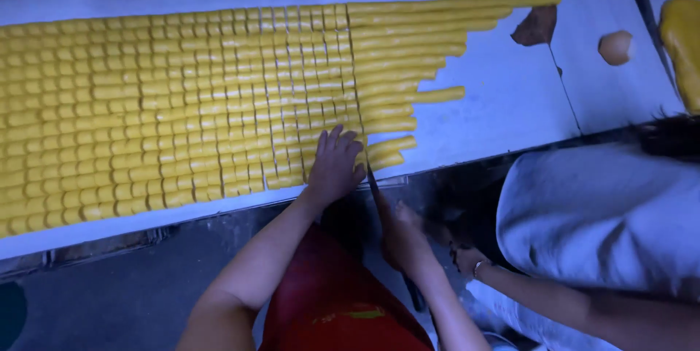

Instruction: The person uses a knife to cut long yellow dough rolls into small uniform pieces on a white table. The person works methodically across multiple rows, separating the cut pieces with the knife and hand. The cut pieces remain on the table in neat rows.

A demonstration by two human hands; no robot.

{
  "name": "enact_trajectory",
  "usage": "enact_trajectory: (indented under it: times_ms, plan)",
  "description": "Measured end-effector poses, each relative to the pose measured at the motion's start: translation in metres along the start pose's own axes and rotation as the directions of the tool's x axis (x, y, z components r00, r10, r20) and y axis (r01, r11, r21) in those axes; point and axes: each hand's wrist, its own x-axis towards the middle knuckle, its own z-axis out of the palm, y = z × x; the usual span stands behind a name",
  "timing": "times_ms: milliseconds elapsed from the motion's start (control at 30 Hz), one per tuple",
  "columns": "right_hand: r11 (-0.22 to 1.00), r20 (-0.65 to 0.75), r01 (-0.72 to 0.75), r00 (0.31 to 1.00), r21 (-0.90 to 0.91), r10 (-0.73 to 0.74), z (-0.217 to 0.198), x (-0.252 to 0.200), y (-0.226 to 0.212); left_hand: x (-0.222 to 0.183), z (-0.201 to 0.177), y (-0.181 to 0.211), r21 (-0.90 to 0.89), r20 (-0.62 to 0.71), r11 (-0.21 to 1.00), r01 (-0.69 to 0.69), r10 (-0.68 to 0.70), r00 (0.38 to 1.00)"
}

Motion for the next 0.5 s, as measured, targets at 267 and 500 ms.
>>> enact_trajectory:
  times_ms: [267, 500]
  plan:
    - [0.93, -0.248, 0.013, 0.965, 0.367, 0.084, -0.108, -0.052, -0.023, -0.013, 0.028, -0.025, -0.042, -0.138, 0.997, -0.07, 0.064, 0.988]
    - [0.656, -0.475, 0.275, 0.868, 0.703, 0.144, -0.07, 0.121, 0.021, 0.003, 0.036, -0.013, -0.173, -0.118, 0.985, -0.004, -0.017, 0.993]
